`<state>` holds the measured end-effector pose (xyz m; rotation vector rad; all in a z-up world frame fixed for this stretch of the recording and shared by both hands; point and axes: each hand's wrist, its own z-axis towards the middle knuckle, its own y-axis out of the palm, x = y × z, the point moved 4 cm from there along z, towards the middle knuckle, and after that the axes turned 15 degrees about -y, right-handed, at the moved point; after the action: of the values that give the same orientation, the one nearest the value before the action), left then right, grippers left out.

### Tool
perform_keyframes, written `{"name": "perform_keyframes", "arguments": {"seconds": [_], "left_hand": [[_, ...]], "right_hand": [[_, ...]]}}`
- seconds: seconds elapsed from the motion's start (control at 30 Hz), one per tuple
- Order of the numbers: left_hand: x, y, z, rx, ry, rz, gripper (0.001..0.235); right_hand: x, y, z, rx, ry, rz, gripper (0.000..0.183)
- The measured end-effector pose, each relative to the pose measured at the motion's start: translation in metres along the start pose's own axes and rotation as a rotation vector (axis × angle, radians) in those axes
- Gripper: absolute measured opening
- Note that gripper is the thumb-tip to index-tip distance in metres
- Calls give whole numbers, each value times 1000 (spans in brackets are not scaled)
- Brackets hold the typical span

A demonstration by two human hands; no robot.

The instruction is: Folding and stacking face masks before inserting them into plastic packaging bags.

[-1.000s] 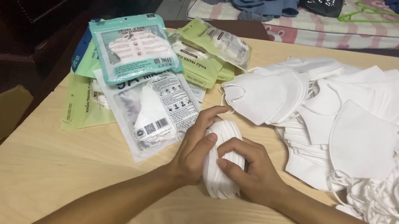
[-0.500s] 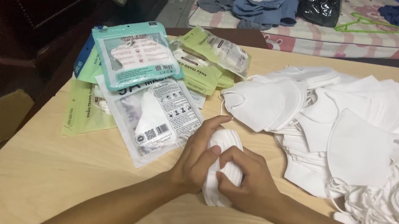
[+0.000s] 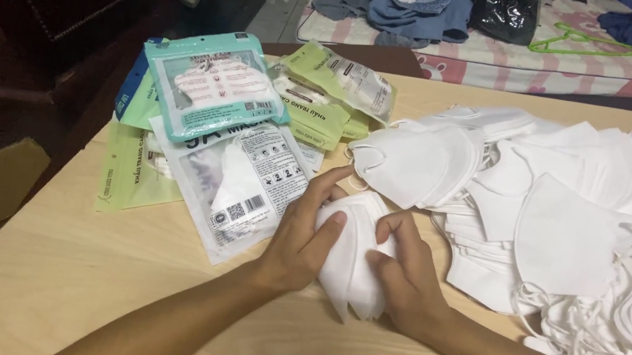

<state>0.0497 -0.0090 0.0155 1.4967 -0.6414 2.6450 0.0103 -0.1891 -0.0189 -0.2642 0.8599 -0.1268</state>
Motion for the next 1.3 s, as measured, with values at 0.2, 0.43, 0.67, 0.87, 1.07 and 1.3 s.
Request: {"name": "perform_keyframes", "arguments": {"seconds": [0.2,0.43,0.67,0.87,1.07,1.3], "left_hand": [[33,-9,-6,235,-98,77,46],[31,-17,9,-45,-383,-409,95],[-23,-12,19,-45,-481,-364,46],[10,-20,16,-52,-495,-272,40],[24,-7,12,-254,-479,-451,32],[66,39,-23,-247,-705,-545,54]], "right_hand": [[-61,8,21,-11,-30,-171,73],[-50,-16,40,77,8,-164,59],[-64,-18,50,-118,211,-262,78],[-50,-18,49,-160,199,-342,57],[-45,-42,32,-106,334,-90,28],[-83,-74,-28,15,351,-79,31]]}}
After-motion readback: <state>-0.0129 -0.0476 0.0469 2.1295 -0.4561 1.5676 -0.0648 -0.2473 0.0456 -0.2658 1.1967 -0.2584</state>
